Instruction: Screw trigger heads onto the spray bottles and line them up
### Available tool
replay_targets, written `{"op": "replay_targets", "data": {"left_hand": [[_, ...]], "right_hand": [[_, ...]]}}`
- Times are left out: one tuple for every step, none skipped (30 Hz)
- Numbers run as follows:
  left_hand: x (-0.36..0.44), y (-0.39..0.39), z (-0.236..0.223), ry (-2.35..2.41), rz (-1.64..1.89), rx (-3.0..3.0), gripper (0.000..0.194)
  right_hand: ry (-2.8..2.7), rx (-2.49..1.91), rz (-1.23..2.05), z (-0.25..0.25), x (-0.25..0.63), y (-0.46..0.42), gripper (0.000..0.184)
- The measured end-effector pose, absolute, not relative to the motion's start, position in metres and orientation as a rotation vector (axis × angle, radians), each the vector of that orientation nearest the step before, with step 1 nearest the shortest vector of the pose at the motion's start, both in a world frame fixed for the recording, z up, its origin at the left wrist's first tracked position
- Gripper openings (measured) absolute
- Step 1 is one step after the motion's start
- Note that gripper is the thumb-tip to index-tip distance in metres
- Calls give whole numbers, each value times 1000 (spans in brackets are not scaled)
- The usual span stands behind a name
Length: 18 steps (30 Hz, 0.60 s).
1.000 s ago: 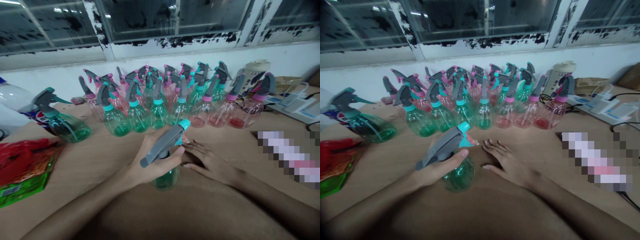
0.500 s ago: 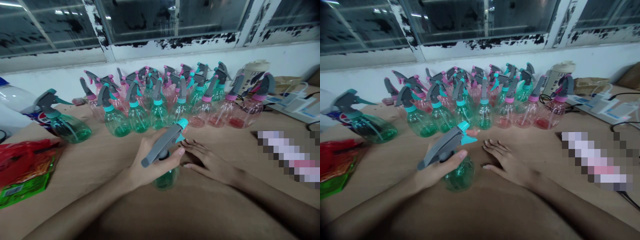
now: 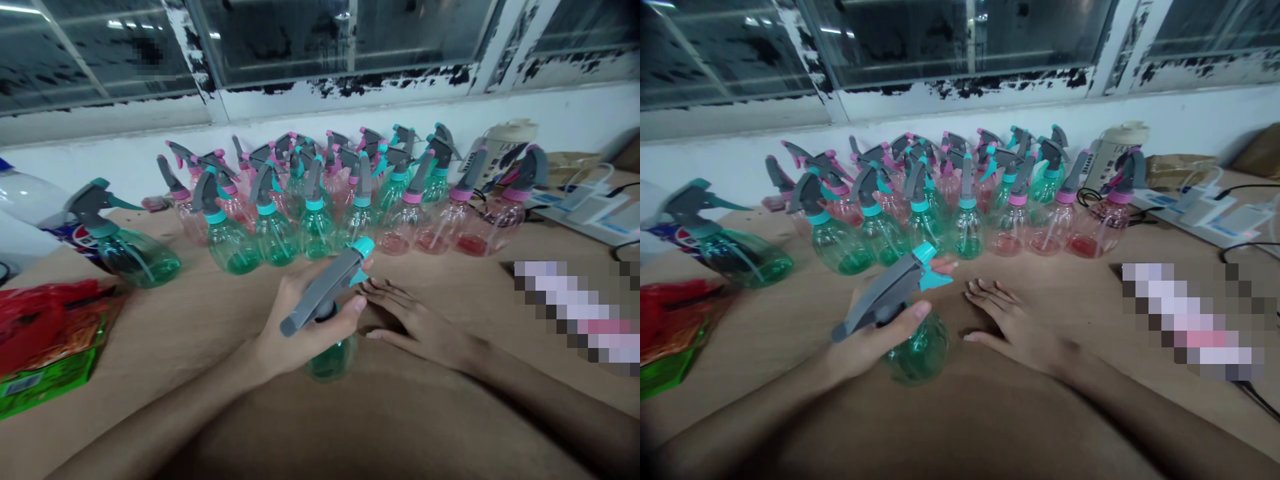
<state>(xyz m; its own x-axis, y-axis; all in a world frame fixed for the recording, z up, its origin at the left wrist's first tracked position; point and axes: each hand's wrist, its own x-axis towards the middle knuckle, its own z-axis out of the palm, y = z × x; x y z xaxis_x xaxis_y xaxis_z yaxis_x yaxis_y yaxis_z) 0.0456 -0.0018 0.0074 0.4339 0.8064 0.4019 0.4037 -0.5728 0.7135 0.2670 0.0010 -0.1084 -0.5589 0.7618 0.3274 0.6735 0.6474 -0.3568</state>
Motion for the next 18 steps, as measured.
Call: {"op": "replay_targets", "data": {"left_hand": [[46, -2, 7, 1009, 1028, 2153, 33], [46, -2, 7, 1001, 1041, 2145, 33], [46, -2, 8, 994, 1053, 2139, 32], [46, -1, 8, 989, 1061, 2134, 31], [46, -1, 8, 984, 1066, 2132, 30], [46, -1, 8, 980, 1067, 2136, 30], [46, 0, 8, 979, 1068, 2143, 30], [46, 0, 7, 978, 1067, 2153, 29], [46, 1, 7, 978, 1066, 2165, 28], [46, 1, 6, 978, 1065, 2178, 27], [46, 1, 5, 984, 1061, 2188, 26], [46, 1, 4, 998, 1050, 2193, 24], [45, 1, 3, 1020, 1031, 2196, 23], [44, 0, 2, 1047, 1014, 2197, 22], [43, -1, 1, 1084, 1005, 2190, 21], [41, -2, 0, 1123, 996, 2175, 21], [38, -3, 1, 1161, 992, 2156, 22], [33, -4, 2, 1201, 998, 2139, 23]], "right_hand": [[-2414, -1123, 263, -109, 267, 1, 65], [-2417, -1124, 263, -110, 267, 1, 66], [-2422, -1126, 262, -110, 268, 2, 66], [-2429, -1127, 262, -110, 268, 2, 66], [-2434, -1127, 264, -110, 268, 2, 67], [-2436, -1126, 268, -110, 268, 2, 67], [-2433, -1124, 271, -109, 267, 2, 67], [-2425, -1123, 272, -109, 267, 2, 67], [-2419, -1122, 271, -108, 267, 1, 68], [-2413, -1122, 267, -108, 266, 1, 69], [-2411, -1125, 260, -108, 266, 1, 70], [-2415, -1127, 253, -108, 266, 0, 70], [-2422, -1128, 246, -108, 266, 0, 70], [-2432, -1130, 240, -109, 266, 0, 70], [-2438, -1135, 234, -109, 266, 0, 70], [-2442, -1142, 230, -109, 266, 0, 70], [-2444, -1149, 230, -109, 266, 0, 70], [-2444, -1156, 234, -109, 266, 0, 69]]}}
